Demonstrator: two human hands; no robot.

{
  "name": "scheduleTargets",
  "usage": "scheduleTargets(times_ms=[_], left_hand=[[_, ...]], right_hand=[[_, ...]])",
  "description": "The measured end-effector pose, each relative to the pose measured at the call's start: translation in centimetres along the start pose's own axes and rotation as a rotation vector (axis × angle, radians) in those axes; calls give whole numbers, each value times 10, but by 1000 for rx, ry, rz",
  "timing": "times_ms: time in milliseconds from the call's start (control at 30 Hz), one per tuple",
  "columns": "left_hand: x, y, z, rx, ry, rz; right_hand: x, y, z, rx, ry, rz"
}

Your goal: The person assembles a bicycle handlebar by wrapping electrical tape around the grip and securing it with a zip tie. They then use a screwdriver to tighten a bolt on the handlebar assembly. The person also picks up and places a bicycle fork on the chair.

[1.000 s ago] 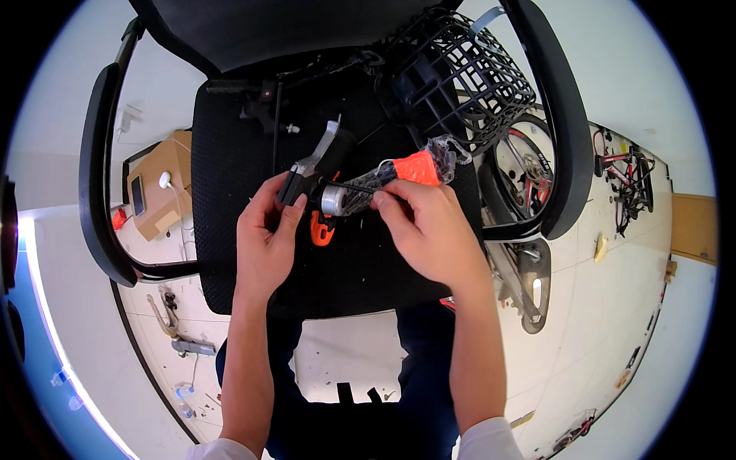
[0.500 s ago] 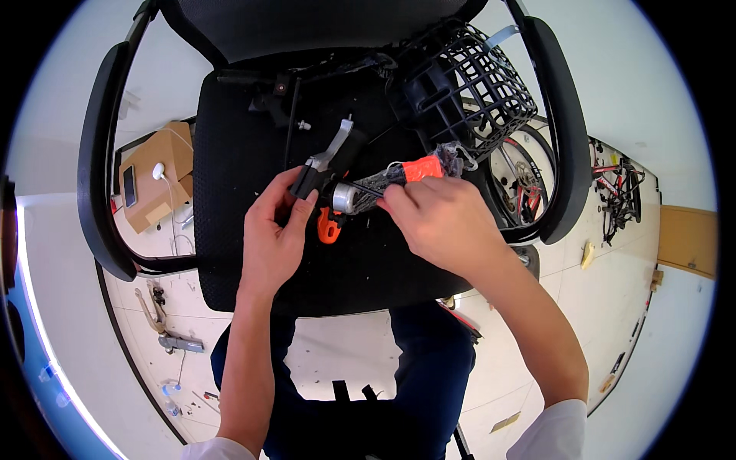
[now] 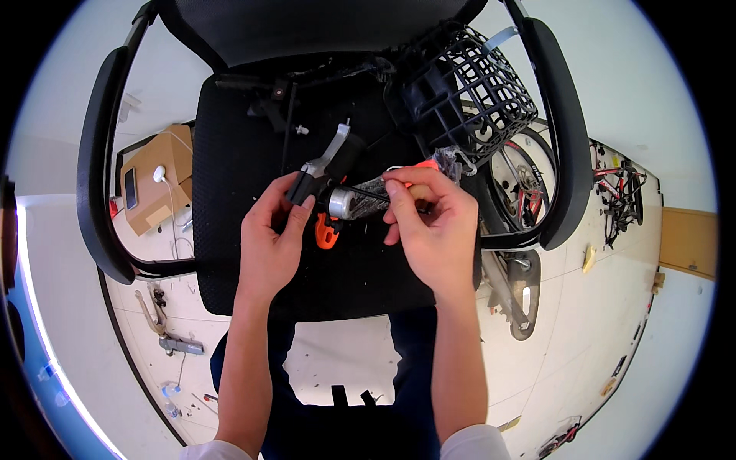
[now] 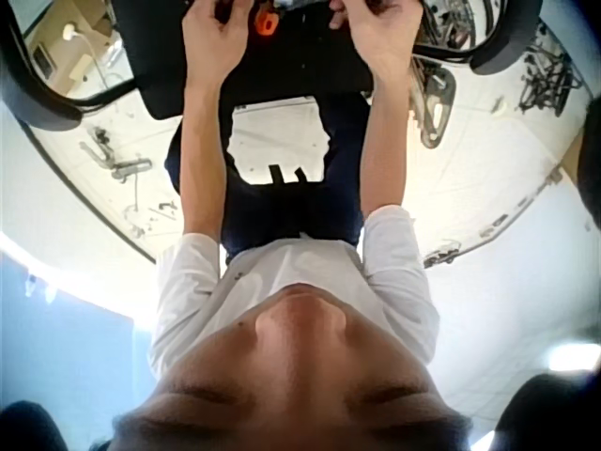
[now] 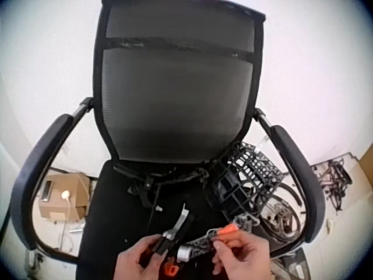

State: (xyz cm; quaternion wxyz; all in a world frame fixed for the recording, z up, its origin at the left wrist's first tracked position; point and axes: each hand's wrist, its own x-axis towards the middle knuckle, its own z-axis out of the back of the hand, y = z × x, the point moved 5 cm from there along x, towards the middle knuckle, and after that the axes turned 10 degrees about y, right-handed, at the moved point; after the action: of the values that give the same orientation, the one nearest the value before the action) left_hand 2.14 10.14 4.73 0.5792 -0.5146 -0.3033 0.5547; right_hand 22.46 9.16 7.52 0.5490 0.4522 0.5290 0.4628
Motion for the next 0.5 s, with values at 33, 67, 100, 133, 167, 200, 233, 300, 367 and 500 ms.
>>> scheduleTargets(times_ms=[33,67,100,133,167,200,233,300,367,500], left_hand=[[1,1,-1,4,-4,1],[3,3,-2,6,-6,6],[4,4,-3,9,-7,10],[4,6,-5,9,-7,19],[5,7,-7,14,-6,9],[6,8,-9,19,-4,-1],[7,7,-11,22,-2,-14],[9,11,-13,-12,-19,-22],[10,11,-13,-20,-23,-11],[11,6,-16,0,-9,14]], right_hand=[[1,-6,-2,65,-37,51],[2,-10,-2,99,-60,62],[3,-14,-2,139,-107,40],[3,-16,-2,177,-155,13],[2,-20,0,214,-203,-14],[3,-28,-1,404,-182,-26],[5,-34,-1,592,-160,-35],[5,-44,-5,797,-136,-57],[5,-47,-9,836,-190,-116],[4,-49,11,713,-177,-47]])
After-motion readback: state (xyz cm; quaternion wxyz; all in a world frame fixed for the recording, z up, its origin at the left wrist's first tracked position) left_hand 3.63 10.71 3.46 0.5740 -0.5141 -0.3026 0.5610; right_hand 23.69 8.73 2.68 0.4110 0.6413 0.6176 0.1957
